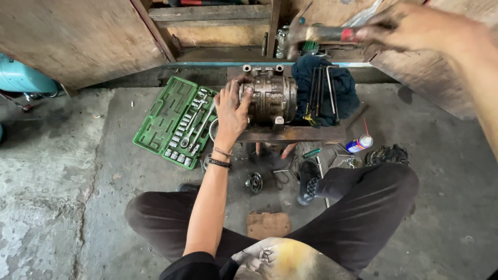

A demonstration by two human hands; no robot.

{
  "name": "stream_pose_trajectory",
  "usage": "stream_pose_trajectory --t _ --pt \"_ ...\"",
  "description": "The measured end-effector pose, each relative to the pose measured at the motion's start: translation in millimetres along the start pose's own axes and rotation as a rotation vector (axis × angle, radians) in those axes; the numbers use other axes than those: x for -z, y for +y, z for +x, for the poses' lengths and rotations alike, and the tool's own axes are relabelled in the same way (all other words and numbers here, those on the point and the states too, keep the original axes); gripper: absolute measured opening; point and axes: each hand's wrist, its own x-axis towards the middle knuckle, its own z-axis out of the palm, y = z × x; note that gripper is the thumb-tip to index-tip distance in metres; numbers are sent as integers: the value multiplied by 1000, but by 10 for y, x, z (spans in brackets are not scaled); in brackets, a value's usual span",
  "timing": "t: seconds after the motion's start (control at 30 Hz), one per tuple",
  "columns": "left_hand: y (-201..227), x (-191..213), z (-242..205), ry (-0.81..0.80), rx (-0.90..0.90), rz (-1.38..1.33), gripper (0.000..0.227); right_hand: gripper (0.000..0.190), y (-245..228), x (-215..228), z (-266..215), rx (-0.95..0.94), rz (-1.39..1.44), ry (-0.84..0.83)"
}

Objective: The person sits on the floor and uses a hammer to strike and separate components of a mechanical assembly, including a cylindrical housing and a circular plate. They repeatedly reposition the parts on a wooden block and use the hammer to tap different sections.

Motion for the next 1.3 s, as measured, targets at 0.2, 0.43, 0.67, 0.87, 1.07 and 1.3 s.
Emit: stream_pose_trajectory --t 0.2,0.43,0.67,0.87,1.07,1.3 --pt "-118 -100 -2 2 27 12 44 51 342 -80 201 99 -270 4" --pt "-234 -162 -42 12 -15 72 48 56 220 45 -210 -89 -82 -2" --pt "-35 -29 23 -24 29 5 44 55 -96 -22 -205 -92 69 -98" --pt "-19 -5 8 -25 39 -26 43 45 255 30 -89 53 -263 84" --pt "-74 -61 18 -3 26 14 45 36 -222 162 -277 -59 -372 -53" --pt "-50 -50 16 8 39 -20 44 82 241 -318 -667 -138 -492 216"
